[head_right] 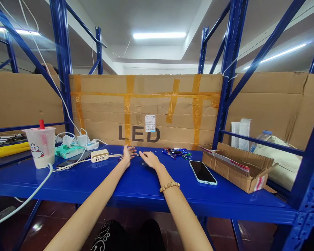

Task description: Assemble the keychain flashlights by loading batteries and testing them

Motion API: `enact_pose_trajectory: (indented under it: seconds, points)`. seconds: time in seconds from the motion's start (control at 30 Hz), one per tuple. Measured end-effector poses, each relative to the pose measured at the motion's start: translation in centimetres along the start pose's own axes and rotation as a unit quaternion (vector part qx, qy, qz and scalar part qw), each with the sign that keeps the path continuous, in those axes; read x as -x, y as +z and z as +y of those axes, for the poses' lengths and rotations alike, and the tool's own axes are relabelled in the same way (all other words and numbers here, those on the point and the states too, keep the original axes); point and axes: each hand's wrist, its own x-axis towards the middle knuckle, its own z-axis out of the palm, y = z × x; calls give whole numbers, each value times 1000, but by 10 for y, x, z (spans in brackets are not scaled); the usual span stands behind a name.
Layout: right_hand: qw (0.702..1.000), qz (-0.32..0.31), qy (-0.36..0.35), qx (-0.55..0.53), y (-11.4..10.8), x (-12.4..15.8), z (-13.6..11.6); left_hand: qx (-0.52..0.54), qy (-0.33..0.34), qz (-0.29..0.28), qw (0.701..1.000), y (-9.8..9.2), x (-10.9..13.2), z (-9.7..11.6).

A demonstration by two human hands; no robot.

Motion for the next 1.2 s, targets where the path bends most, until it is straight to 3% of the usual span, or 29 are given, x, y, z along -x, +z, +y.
enact_pose_trajectory:
  seconds: [0.53, 0.87, 1.2]
  points:
    - [997, 46, -35, -55, 5, -9, 12, -51, 22, -10, 998, -1, -4, -3]
    - [987, 70, -89, -113, 10, -14, 9, -133, 80, -98, 983, 1, 11, -7]
    - [971, 126, -28, -199, 1, -13, 15, -132, 101, -50, 985, -5, 2, -4]
